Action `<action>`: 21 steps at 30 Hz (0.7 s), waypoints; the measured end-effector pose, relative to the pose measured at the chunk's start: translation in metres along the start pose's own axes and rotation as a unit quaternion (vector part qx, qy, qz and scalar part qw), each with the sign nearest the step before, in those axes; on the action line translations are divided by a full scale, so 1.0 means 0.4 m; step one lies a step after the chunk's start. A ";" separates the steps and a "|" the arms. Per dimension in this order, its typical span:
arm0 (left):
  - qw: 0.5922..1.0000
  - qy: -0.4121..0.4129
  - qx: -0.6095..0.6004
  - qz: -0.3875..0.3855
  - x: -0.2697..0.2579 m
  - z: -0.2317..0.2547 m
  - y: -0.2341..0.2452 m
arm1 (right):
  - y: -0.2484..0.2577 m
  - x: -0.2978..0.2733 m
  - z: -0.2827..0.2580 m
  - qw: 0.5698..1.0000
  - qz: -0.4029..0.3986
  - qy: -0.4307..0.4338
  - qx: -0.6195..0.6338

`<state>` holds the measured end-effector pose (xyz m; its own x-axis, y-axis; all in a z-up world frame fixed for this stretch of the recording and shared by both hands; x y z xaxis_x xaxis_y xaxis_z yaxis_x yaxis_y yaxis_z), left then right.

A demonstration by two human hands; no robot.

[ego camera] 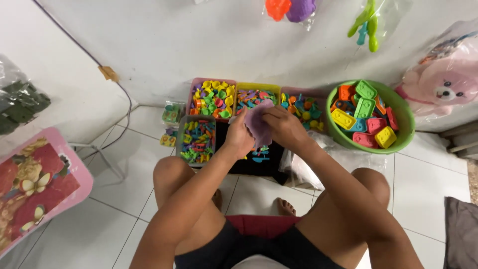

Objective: Cleaning small plastic toy letters and numbers by wiping them individually with a cloth.

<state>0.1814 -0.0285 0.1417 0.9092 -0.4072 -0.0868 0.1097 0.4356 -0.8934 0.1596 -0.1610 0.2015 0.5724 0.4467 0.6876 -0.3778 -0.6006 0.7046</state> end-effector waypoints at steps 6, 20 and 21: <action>0.999 -0.012 0.035 -0.014 0.105 0.039 -0.033 | -0.017 0.046 0.089 0.999 -0.031 0.026 -0.023; 0.997 -0.024 0.049 0.063 0.128 0.060 -0.048 | -0.059 0.062 0.123 0.995 -0.020 -0.088 0.049; 0.997 -0.012 0.044 0.070 0.125 0.056 -0.036 | -0.043 0.081 0.078 0.995 -0.013 -0.086 0.046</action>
<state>0.2345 -0.0372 0.1602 0.9272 -0.3194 -0.1958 0.0155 0.5550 -0.8317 0.2072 -0.1568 0.2063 0.6994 0.3477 0.6245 -0.2980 -0.6524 0.6969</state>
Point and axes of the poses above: each hand's wrist, its own x-axis towards the middle knuckle, its own y-axis out of the back of the hand, z = x × y, the point moved 4 cm from there along x, towards the middle knuckle, and after that the axes turned 6 degrees about -y, right-handed, at the moved point
